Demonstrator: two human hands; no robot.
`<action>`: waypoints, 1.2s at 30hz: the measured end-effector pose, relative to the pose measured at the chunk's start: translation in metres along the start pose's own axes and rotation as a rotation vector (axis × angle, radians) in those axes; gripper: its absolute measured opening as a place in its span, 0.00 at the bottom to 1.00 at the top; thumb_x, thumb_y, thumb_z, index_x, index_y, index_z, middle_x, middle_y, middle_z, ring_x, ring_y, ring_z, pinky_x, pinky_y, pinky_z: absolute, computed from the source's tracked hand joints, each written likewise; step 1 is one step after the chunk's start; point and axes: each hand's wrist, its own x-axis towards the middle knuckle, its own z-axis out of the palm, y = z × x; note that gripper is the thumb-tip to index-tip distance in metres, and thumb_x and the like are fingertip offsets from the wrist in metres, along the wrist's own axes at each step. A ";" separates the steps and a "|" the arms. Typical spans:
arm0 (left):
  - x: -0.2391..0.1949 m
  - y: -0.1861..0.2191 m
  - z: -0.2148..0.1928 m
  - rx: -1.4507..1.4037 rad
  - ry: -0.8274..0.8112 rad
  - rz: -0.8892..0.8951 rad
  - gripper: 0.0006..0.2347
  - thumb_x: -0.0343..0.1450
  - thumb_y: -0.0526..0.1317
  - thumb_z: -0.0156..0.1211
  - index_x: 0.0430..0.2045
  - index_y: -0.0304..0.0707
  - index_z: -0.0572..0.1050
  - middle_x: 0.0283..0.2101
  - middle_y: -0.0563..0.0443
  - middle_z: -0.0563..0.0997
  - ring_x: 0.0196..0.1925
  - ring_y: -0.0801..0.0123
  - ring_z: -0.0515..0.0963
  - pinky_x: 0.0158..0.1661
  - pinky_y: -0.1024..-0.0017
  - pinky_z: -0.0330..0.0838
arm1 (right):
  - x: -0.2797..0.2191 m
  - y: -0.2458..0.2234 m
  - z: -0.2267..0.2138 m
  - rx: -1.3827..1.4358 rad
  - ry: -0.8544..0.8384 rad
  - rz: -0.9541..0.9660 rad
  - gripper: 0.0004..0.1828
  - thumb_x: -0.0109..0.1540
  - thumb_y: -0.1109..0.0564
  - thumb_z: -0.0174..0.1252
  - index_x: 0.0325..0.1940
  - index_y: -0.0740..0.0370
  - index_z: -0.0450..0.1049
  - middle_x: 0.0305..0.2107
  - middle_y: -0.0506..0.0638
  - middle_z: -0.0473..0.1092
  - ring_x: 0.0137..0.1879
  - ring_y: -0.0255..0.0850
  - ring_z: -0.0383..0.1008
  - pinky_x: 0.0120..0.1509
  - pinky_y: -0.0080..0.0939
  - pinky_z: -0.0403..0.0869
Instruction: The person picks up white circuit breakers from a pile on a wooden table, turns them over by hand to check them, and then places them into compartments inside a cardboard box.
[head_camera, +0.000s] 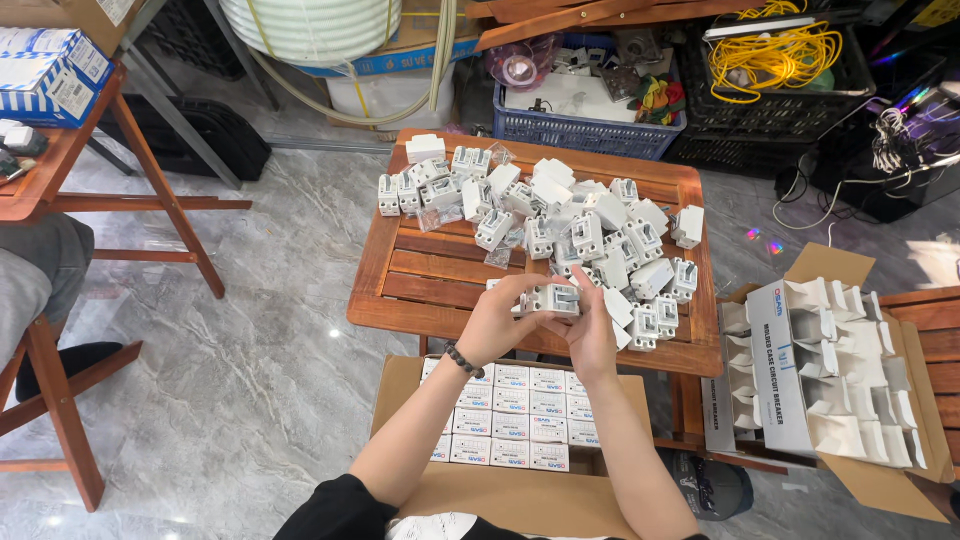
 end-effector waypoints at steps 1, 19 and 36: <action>-0.001 0.007 -0.001 0.000 -0.004 0.000 0.21 0.67 0.37 0.75 0.56 0.45 0.78 0.53 0.44 0.83 0.59 0.50 0.81 0.55 0.61 0.78 | 0.001 0.004 -0.003 0.002 0.003 -0.001 0.41 0.72 0.30 0.35 0.83 0.56 0.49 0.67 0.57 0.64 0.61 0.47 0.75 0.59 0.53 0.80; -0.001 0.027 0.014 -0.109 0.024 0.031 0.29 0.70 0.48 0.71 0.64 0.37 0.68 0.67 0.31 0.66 0.69 0.32 0.68 0.66 0.40 0.63 | 0.007 0.061 -0.020 0.160 0.065 -0.114 0.20 0.75 0.50 0.45 0.69 0.60 0.65 0.60 0.70 0.71 0.56 0.56 0.81 0.51 0.45 0.85; -0.009 -0.003 0.037 -0.082 0.084 -0.004 0.15 0.82 0.45 0.42 0.52 0.42 0.77 0.50 0.47 0.70 0.56 0.39 0.78 0.54 0.46 0.76 | -0.006 0.032 0.008 0.013 0.097 -0.225 0.17 0.76 0.52 0.45 0.65 0.61 0.68 0.49 0.53 0.75 0.44 0.38 0.82 0.43 0.35 0.85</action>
